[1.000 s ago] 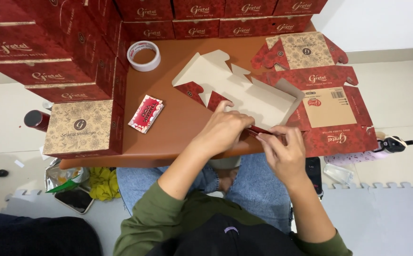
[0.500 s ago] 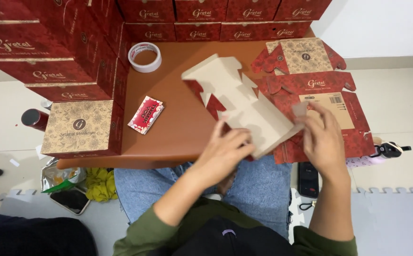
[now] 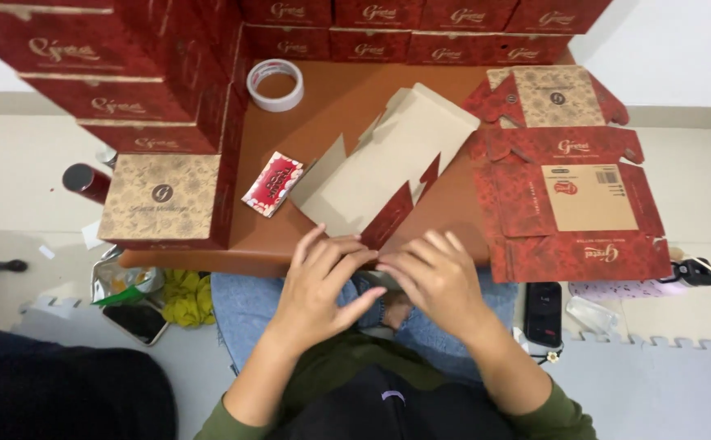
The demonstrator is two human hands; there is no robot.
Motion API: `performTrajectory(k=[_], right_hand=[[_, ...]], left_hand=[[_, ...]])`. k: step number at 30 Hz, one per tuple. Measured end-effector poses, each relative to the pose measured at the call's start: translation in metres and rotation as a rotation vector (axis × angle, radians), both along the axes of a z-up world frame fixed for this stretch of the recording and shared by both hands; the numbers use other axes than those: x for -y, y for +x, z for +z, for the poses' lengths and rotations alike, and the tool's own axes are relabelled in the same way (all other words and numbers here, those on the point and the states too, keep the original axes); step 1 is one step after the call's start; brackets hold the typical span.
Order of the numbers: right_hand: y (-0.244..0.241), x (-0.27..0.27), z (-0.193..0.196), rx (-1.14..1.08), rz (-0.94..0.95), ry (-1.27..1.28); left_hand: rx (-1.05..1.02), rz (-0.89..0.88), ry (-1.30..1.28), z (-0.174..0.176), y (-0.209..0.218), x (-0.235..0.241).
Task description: Assembling small cardboard boxes from flat templates by folding and tucking flaps.
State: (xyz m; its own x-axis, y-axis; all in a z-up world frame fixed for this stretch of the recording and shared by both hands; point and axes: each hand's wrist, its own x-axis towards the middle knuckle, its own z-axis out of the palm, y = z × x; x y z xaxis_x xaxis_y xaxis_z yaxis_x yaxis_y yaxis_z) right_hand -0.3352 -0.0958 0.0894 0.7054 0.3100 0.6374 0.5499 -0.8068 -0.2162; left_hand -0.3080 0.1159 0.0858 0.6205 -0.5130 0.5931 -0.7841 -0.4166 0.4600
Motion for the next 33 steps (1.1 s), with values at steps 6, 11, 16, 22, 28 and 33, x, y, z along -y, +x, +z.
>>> performTrajectory(k=[6, 11, 16, 22, 28, 33], right_hand=[[0.035, 0.008, 0.057, -0.556, 0.154, 0.071], [0.059, 0.023, 0.039, -0.641, 0.080, -0.086], [0.062, 0.023, 0.023, -0.698, 0.028, -0.136], [0.059, 0.026, 0.015, -0.675, 0.025, -0.186], [0.049, 0.037, 0.021, -0.549, 0.059, 0.064], [0.051, 0.058, 0.013, -0.497, -0.377, 0.143]], left_hand=[[0.118, 0.209, -0.008, -0.029, -0.002, -0.002], [0.187, 0.308, -0.054, -0.033, -0.003, 0.011], [0.246, 0.374, -0.126, -0.035, -0.003, 0.017], [0.302, 0.408, -0.071, -0.023, -0.003, 0.032], [0.225, 0.375, -0.021, -0.008, 0.003, 0.042], [0.233, 0.406, 0.104, -0.005, 0.009, 0.044]])
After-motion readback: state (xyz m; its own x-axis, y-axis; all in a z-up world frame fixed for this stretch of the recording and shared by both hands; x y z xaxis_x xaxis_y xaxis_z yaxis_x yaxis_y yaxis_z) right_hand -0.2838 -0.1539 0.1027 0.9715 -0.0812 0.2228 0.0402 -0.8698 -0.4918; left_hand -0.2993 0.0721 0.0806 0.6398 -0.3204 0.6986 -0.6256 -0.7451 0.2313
